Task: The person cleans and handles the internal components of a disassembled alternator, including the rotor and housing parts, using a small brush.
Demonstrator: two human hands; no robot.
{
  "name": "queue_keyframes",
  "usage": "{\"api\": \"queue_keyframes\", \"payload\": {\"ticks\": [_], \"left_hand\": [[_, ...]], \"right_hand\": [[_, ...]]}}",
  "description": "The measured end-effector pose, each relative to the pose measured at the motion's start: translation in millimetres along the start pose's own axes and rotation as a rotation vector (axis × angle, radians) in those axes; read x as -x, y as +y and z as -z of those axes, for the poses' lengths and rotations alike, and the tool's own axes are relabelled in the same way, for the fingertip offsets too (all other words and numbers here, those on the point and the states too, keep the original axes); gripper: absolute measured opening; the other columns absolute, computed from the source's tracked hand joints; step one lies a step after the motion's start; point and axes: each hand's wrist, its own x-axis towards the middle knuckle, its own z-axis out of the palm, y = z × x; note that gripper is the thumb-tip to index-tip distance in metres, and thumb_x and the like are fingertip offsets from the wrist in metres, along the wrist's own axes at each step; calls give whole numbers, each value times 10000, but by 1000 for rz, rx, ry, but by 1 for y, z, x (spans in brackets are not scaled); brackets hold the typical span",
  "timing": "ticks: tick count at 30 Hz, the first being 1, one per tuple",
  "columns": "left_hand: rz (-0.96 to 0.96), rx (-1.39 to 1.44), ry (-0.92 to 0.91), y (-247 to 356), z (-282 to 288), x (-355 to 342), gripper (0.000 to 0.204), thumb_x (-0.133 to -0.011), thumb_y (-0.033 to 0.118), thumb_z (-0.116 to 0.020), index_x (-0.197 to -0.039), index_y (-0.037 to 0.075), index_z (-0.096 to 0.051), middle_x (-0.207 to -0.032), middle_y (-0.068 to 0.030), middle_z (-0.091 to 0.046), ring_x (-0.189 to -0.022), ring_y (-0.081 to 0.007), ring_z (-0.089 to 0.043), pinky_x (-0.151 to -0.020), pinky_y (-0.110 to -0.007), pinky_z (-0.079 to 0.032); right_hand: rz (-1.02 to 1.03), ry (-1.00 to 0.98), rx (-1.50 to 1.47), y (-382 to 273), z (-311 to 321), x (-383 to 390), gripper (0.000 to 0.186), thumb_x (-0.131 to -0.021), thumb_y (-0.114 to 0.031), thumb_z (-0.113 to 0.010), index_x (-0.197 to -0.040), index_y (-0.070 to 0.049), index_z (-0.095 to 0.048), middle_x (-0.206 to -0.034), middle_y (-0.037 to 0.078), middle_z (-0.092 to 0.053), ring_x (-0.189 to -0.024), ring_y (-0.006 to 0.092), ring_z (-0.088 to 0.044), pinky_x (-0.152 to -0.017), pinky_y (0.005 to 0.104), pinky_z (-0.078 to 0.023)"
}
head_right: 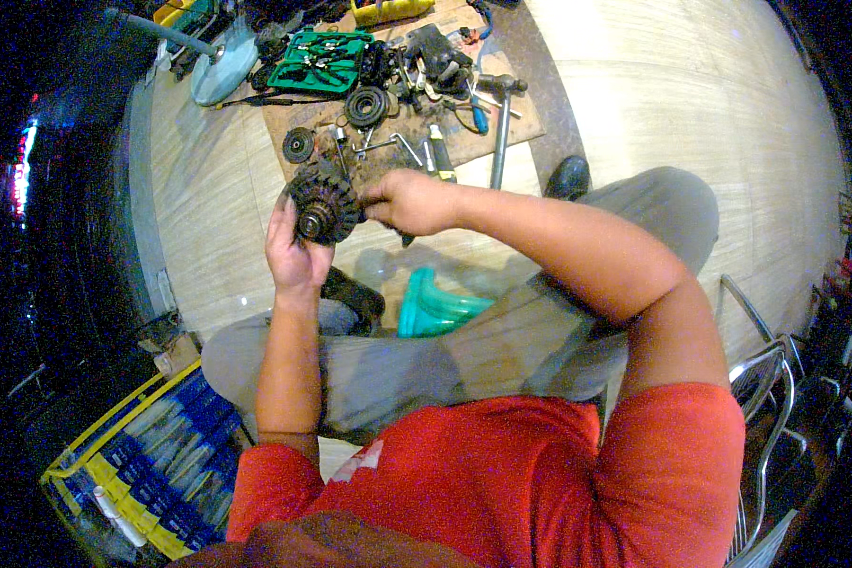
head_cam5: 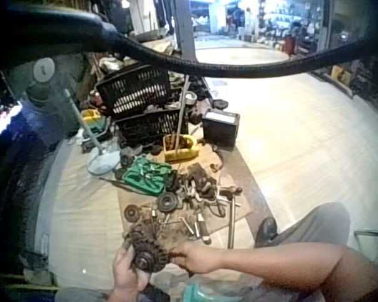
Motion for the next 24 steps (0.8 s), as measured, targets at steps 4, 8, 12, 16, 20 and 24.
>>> {"api": "queue_keyframes", "payload": {"ticks": [4, 8, 12, 16, 20, 24], "left_hand": [[12, 11, -12, 2, -1, -2, 334, -972, 138, -435, -1258, -29, -475, -1238, -184, -568, -1133, -327, -563, -1012, -483, -422], [-8, 5, 27, 4, -1, -5, 314, -972, 135, -436, -1233, -31, -493, -1216, -185, -580, -1124, -321, -570, -1009, -469, -428], [-41, -8, 89, 6, 3, -9, 290, -974, 124, -429, -1204, -33, -510, -1186, -187, -593, -1102, -314, -581, -998, -462, -440], [-76, -38, 158, 9, 10, -13, 282, -981, 122, -412, -1187, -38, -517, -1163, -186, -601, -1077, -307, -590, -991, -461, -447], [-80, 15, 278, 18, 11, -18, 307, -992, 170, -400, -1180, -38, -525, -1161, -180, -602, -1086, -314, -581, -1002, -478, -432], [-95, 131, 372, 33, 23, -26, 352, -999, 219, -379, -1197, -33, -525, -1183, -176, -597, -1112, -334, -563, -1025, -499, -407]], "right_hand": [[43, 192, 94, 17, 9, -5, 206, -909, -189, -567, -950, 0, -636, -708, 142, -623, -669, 232, -596, -645, 382, -482], [45, 315, 102, 11, 23, -6, 212, -877, -209, -582, -917, -9, -638, -784, 199, -645, -756, 359, -633, -702, 433, -494], [66, 370, 89, -7, 39, -1, 252, -878, -253, -592, -922, -10, -644, -806, 208, -641, -771, 373, -622, -704, 429, -487], [92, 307, 91, -26, 47, 7, 288, -901, -276, -568, -937, 0, -641, -809, 211, -636, -750, 332, -618, -706, 409, -481], [204, 173, 40, -31, 35, 18, 296, -913, -274, -546, -921, 13, -619, -826, 214, -630, -759, 321, -616, -708, 407, -478], [168, 50, 221, -22, 22, 22, 248, -940, -234, -527, -962, 0, -606, -805, 186, -627, -770, 308, -609, -715, 405, -481]]}}
